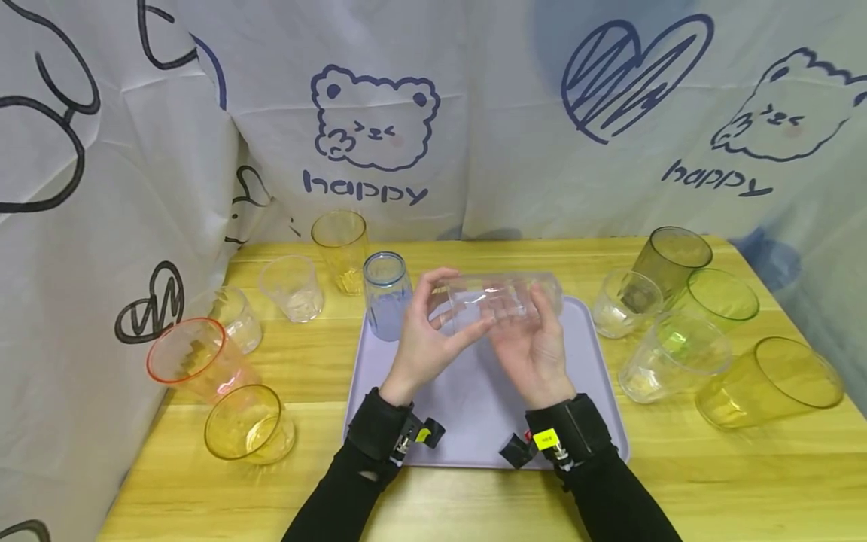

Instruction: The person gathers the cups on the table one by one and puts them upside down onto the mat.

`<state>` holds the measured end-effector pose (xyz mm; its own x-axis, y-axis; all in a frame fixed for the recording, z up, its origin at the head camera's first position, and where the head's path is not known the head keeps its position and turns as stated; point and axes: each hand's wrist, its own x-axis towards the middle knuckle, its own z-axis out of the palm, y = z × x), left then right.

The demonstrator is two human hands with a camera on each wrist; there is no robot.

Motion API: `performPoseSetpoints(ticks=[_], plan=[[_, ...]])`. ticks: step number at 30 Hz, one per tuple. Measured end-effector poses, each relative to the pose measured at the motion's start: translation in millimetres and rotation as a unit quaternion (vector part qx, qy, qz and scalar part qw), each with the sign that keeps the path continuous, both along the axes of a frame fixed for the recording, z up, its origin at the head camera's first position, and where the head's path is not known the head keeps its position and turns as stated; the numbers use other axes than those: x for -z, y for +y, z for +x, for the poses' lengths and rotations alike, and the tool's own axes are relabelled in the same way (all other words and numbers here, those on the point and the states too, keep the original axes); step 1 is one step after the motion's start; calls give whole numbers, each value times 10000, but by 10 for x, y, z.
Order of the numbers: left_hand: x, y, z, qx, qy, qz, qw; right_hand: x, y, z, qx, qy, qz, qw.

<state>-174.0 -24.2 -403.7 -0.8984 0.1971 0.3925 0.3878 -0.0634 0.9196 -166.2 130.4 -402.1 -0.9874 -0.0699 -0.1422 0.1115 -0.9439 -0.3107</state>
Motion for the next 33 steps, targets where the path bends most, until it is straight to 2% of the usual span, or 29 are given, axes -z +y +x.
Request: performPoseSetpoints(ticks=[10, 15, 19, 25, 29, 33], plan=[[10, -3, -2, -2, -165, -320, 9994, -20, 0, 12, 184, -307, 145, 9993], [4, -2, -2, -116, -85, -511, 9986, -36, 17, 6, 333, -296, 335, 9984], [-16, -6, 3, -372, 172, -624, 9972, -41, 32, -11, 383, -248, 480, 9978], [-40, -44, 12, -829, 828, -557, 9916, -14, 33, -38, 433, -276, 745, 9959], [-55, -95, 2, -1063, 1270, -621, 9842, 9, 34, -40, 448, -494, 739, 9950], [-84, -188, -39, -1456, 1592, -1144, 9697, 10, 40, -57, 529, -613, 658, 9945]])
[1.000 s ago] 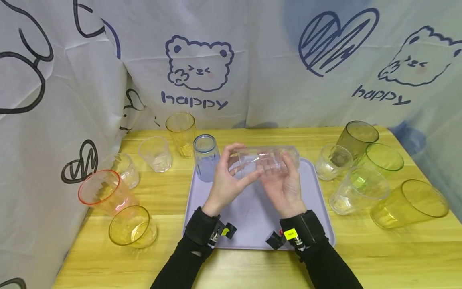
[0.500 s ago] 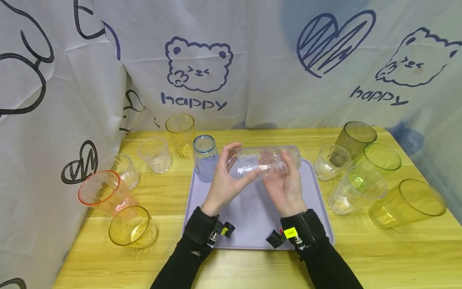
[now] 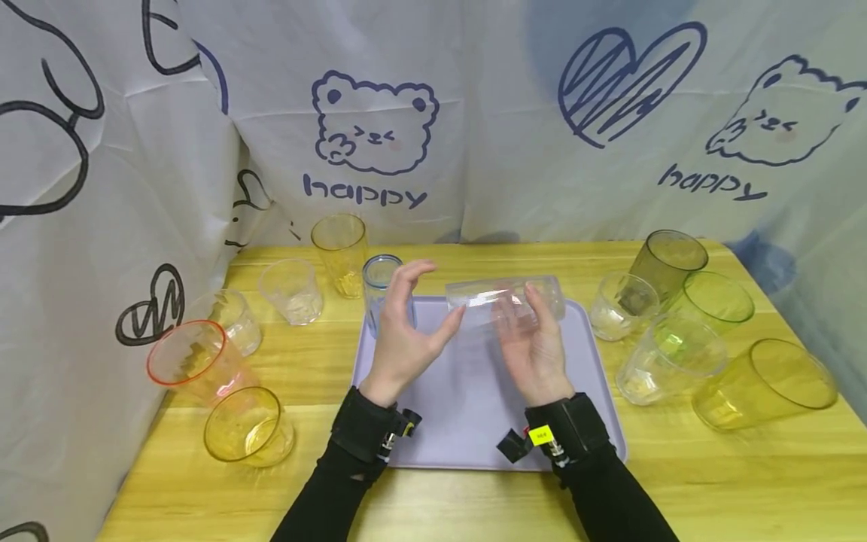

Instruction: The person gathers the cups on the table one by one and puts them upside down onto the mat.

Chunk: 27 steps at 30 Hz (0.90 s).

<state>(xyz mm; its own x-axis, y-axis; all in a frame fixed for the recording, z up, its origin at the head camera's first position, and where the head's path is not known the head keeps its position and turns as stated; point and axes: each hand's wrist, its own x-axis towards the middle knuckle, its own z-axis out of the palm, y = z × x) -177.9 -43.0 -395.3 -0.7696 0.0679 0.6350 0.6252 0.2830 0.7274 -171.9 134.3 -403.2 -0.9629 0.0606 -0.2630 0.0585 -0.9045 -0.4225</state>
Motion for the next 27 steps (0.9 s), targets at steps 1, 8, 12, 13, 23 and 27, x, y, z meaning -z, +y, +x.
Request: performPoseSetpoints(ticks=[1, 8, 12, 13, 23, 27], plan=[[-10, -32, -11, -168, 79, -141, 9997, -1, -3, -7, 11, 26, 55, 10000], [-90, -265, -114, -1268, 383, -802, 9879, -42, -102, -84, 435, 421, 740, 9954], [-95, -374, -166, -1632, 128, -1085, 9805, -57, -198, -149, 934, 908, 1491, 9802], [-90, -398, -180, -1702, 76, -1153, 9786, -57, -218, -169, 1038, 1020, 1732, 9741], [-13, -525, -276, -1976, -364, -1409, 9694, 5, -410, -339, 1174, 1626, 4549, 8677], [28, -547, -302, -1911, -812, -1590, 9652, 91, -476, -410, 1004, 1565, 5253, 8304]])
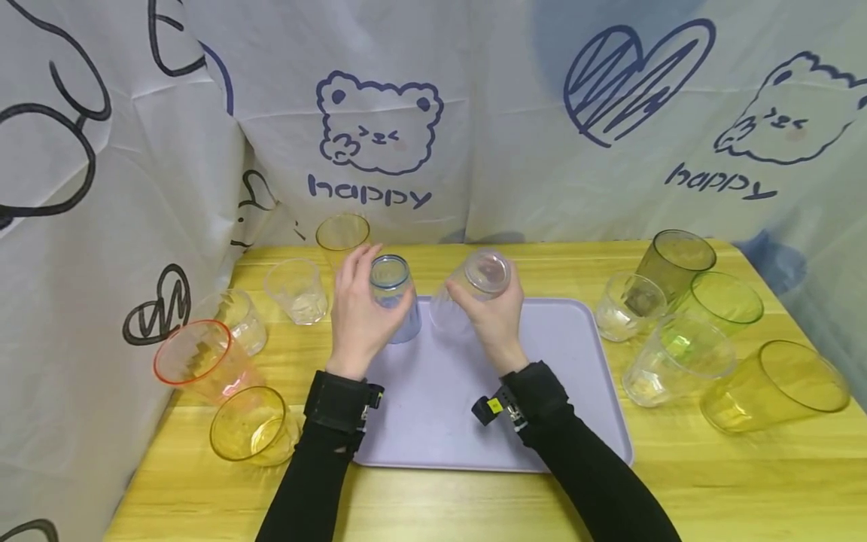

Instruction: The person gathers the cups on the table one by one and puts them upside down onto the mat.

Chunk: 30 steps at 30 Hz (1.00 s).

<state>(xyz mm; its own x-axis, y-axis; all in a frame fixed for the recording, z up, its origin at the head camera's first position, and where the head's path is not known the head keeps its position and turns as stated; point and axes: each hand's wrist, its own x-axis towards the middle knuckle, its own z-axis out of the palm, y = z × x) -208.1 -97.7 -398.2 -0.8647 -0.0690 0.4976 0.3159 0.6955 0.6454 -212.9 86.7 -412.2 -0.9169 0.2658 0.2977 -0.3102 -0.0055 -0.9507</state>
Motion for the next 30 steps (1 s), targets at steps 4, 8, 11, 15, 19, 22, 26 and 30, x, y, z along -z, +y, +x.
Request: performPoseSetpoints(ticks=[4, 8, 11, 15, 19, 22, 26, 30], plan=[[44, -9, -23, -28, -393, -109, 9992, 83, -50, -63, -176, -127, 355, 9991], [86, -18, -40, -98, -564, -250, 9980, 154, -94, -120, -363, -212, 565, 9975], [109, -18, -44, -135, -577, -381, 9975, 190, -119, -145, -486, -281, 737, 9957], [125, -8, -44, -168, -496, -455, 9976, 225, -143, -165, -595, -336, 947, 9932], [131, 13, -42, -173, -502, -445, 9976, 249, -160, -192, -673, -357, 1006, 9920], [136, 27, -44, -169, -497, -462, 9976, 261, -171, -215, -766, -395, 1104, 9901], [137, 37, -50, -174, -502, -525, 9972, 276, -158, -232, -931, -418, 1312, 9861], [135, 33, -46, -177, -564, -548, 9968, 317, -65, -244, -1416, -563, 1568, 9758]])
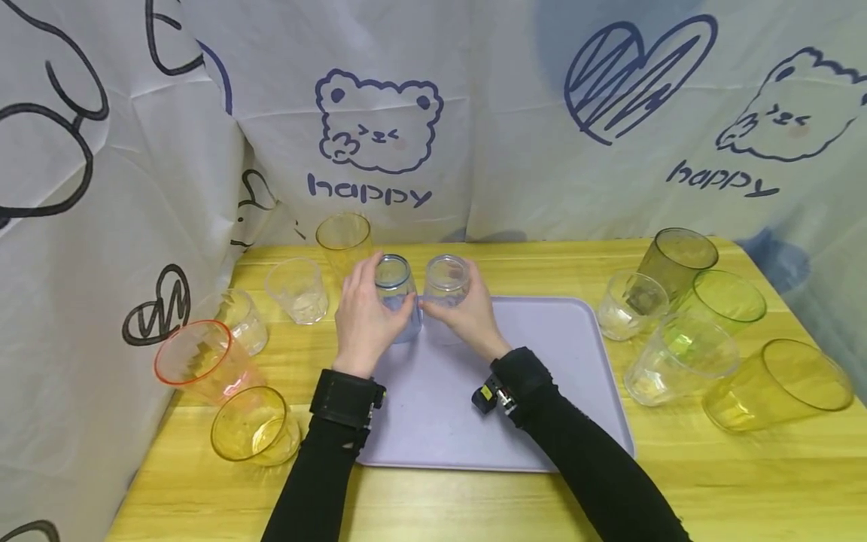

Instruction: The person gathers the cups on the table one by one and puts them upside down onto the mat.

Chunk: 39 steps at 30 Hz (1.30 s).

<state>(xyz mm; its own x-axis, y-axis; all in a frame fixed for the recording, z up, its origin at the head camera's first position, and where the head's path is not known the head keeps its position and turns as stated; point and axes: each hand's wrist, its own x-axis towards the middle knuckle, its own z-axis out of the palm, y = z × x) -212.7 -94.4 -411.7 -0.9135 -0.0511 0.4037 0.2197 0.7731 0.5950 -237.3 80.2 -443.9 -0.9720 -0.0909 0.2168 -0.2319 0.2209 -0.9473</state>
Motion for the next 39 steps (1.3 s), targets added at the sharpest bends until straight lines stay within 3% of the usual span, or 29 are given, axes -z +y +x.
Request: performPoseSetpoints(ticks=[6, 10, 18, 39], plan=[[4, -23, -3, 35, -87, -43, 9999, 27, 182, -4, -624, -365, 645, 9953], [10, -32, -6, 59, -42, -51, 10000, 31, 222, -6, -808, -294, 897, 9923], [-15, -27, 8, 112, -70, -85, 9999, 79, 226, -47, -945, 5, 899, 9915], [-49, -39, 20, 55, -311, -202, 9993, 145, 276, -61, -1125, -233, 944, 9889]])
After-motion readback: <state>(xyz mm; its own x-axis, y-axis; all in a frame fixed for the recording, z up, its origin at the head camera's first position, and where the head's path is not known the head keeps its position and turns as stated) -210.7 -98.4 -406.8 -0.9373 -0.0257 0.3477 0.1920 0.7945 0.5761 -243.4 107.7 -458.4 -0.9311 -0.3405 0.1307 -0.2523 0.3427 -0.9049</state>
